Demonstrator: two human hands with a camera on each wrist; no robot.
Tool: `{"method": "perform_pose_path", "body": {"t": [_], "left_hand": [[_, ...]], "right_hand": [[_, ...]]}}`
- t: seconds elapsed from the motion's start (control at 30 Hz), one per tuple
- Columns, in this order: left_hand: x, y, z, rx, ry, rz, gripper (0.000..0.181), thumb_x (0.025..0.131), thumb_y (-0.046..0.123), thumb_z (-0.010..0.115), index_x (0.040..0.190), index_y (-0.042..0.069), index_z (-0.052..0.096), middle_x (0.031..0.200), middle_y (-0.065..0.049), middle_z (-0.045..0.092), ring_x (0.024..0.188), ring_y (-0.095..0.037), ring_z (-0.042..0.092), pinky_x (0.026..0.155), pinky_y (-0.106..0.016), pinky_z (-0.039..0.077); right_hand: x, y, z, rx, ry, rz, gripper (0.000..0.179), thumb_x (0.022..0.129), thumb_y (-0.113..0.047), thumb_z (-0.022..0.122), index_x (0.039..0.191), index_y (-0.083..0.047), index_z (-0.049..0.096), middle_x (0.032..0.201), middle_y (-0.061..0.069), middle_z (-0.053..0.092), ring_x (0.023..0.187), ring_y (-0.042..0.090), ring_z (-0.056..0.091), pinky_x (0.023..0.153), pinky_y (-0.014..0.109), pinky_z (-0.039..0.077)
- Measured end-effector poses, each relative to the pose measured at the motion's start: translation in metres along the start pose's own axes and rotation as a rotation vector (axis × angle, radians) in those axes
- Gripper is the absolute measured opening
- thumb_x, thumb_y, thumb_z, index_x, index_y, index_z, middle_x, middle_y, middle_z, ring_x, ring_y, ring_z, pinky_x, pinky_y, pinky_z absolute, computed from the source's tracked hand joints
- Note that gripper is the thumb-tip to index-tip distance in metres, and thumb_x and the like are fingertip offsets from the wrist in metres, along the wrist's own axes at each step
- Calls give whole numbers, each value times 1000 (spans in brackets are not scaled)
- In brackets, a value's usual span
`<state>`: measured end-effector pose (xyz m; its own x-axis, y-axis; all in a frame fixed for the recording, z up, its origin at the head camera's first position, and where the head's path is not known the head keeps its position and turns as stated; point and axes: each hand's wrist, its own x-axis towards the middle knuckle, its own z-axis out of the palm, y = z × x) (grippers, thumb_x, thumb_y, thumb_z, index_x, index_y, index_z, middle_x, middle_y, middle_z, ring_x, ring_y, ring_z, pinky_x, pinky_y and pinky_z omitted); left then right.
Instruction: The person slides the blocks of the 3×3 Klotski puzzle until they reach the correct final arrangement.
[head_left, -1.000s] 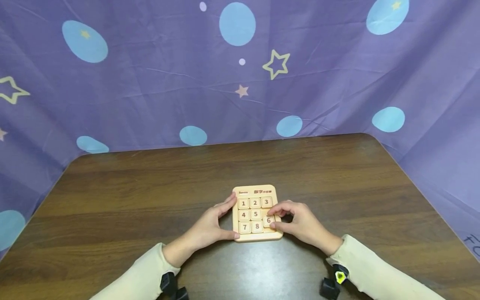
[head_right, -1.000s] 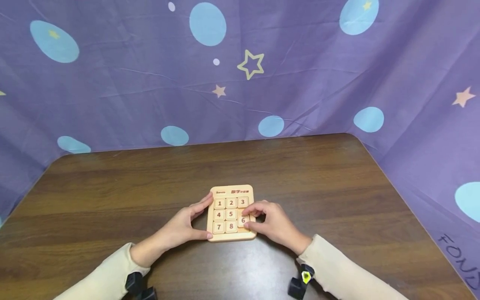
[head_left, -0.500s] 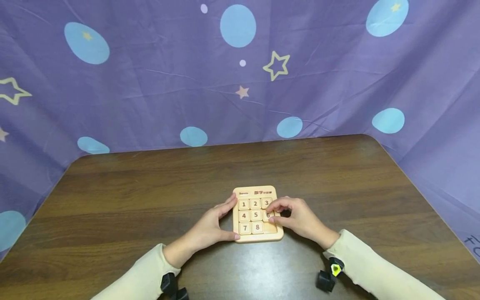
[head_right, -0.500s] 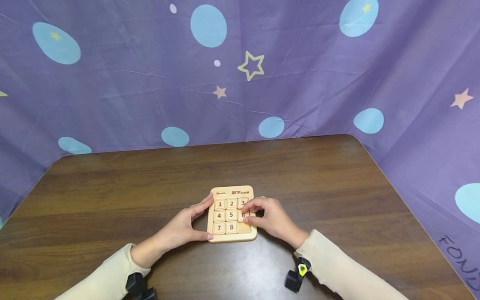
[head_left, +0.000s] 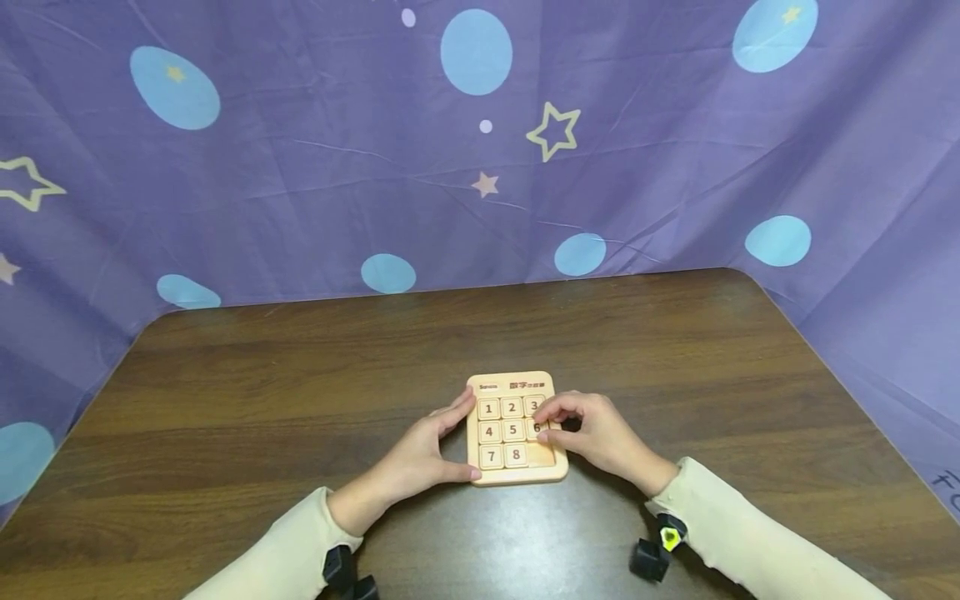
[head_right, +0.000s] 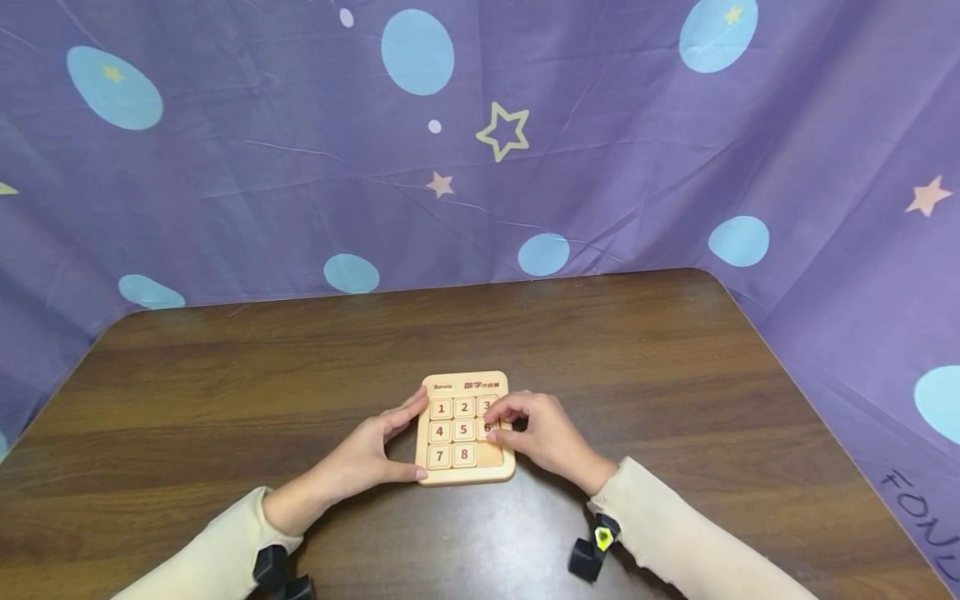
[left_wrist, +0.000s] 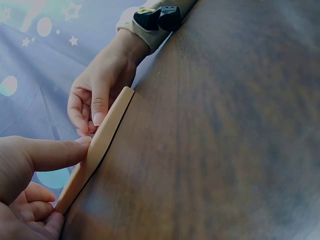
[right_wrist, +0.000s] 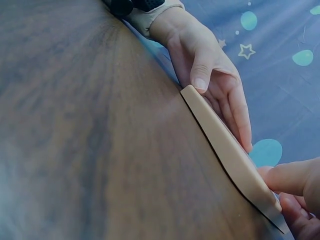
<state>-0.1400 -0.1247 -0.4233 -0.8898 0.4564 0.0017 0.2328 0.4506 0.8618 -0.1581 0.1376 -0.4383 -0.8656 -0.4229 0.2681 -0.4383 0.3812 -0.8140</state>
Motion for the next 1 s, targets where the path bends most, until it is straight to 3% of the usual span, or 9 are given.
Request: {"method": "perform_pose_path", "body": {"t": [0.67, 0.83, 1.0], "left_hand": [[4, 0, 1, -11, 15, -27, 92, 63, 6, 84, 141, -5, 36, 153, -10, 26, 141, -29, 21, 114, -47, 14], [6, -3, 1, -46, 14, -35, 93, 63, 5, 83, 141, -5, 34, 153, -11, 26, 140, -27, 23, 113, -44, 19], [8, -9, 0, -123, -24, -4, 88, 69, 4, 80, 142, -9, 31, 153, -16, 23, 141, -29, 20, 111, -46, 24]], "right_hand": [[4, 4, 1, -19, 3, 1, 11, 76, -6, 76, 84, -12, 71, 96, 1, 69, 86, 10, 60, 74, 23, 49], [5, 7, 2, 7, -1, 2, 12, 76, -4, 76, 83, -13, 71, 96, 0, 69, 87, 9, 60, 75, 23, 49], [4, 10, 3, 76, -7, 3, 12, 76, -2, 74, 85, -10, 71, 96, 3, 70, 87, 12, 61, 76, 23, 50]]}}
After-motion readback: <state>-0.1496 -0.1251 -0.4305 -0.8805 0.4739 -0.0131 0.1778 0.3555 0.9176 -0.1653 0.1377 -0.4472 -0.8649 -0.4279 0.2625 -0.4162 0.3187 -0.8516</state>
